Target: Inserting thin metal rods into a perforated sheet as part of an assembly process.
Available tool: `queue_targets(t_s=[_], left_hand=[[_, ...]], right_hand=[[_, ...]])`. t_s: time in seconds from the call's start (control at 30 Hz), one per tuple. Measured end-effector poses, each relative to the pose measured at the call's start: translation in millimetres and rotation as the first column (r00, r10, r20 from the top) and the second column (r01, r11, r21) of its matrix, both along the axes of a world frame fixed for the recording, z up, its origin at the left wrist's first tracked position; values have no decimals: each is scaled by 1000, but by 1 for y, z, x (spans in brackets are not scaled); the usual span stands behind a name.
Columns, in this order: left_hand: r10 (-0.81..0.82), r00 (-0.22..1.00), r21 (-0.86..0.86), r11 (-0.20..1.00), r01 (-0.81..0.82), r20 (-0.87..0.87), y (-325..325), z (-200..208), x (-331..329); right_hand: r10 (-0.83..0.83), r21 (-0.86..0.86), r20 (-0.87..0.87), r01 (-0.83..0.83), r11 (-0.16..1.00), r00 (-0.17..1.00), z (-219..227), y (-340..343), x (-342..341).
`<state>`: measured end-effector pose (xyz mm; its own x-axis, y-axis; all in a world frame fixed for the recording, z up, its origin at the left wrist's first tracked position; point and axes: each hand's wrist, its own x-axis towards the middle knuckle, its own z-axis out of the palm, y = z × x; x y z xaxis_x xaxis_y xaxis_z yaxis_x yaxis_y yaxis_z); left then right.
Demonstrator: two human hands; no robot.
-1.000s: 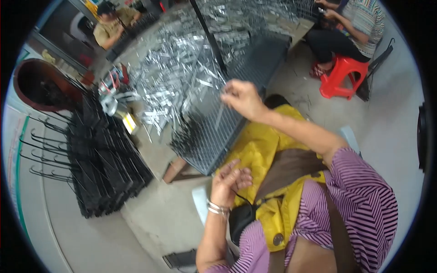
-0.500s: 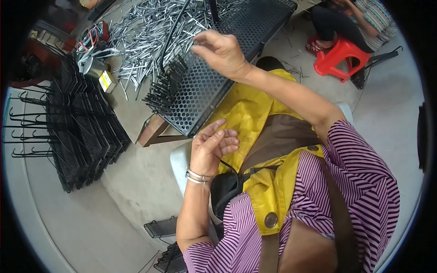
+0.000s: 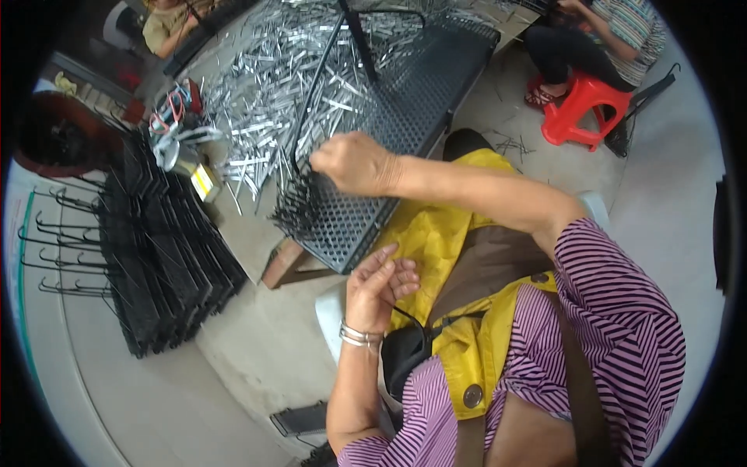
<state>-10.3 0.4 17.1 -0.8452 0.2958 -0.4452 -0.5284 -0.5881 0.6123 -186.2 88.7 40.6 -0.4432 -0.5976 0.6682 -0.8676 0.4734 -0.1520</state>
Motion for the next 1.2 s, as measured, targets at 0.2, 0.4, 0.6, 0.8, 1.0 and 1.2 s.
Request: queue_targets(t_s=[0.2,0.4,0.6,0.8,1.0,1.2], left_hand=[[-43,998,0,999,43,-45,0,-5,3],[21,1000,31,999,-21,-23,1,-8,3],[112,989,-57,991,-118,-102,-2,-18,5],[277,960,-214,936,-278,-36,8,-17,0],[279,957,-216,932,-290,-81,5,-19,-5],[254,963,-239,934,-268,-88,6,-21,2]], right_hand=[[-17,19,312,12,1000,950,23,-5,-3],[-44,140,468,-25,990,883,26,-11,-21],[117,164,465,-215,963,878,31,2,-28],[356,-48,350,-363,930,866,19,10,-32],[402,-113,208,-386,915,892,17,7,-40],[322,51,309,-354,934,895,21,3,-32]])
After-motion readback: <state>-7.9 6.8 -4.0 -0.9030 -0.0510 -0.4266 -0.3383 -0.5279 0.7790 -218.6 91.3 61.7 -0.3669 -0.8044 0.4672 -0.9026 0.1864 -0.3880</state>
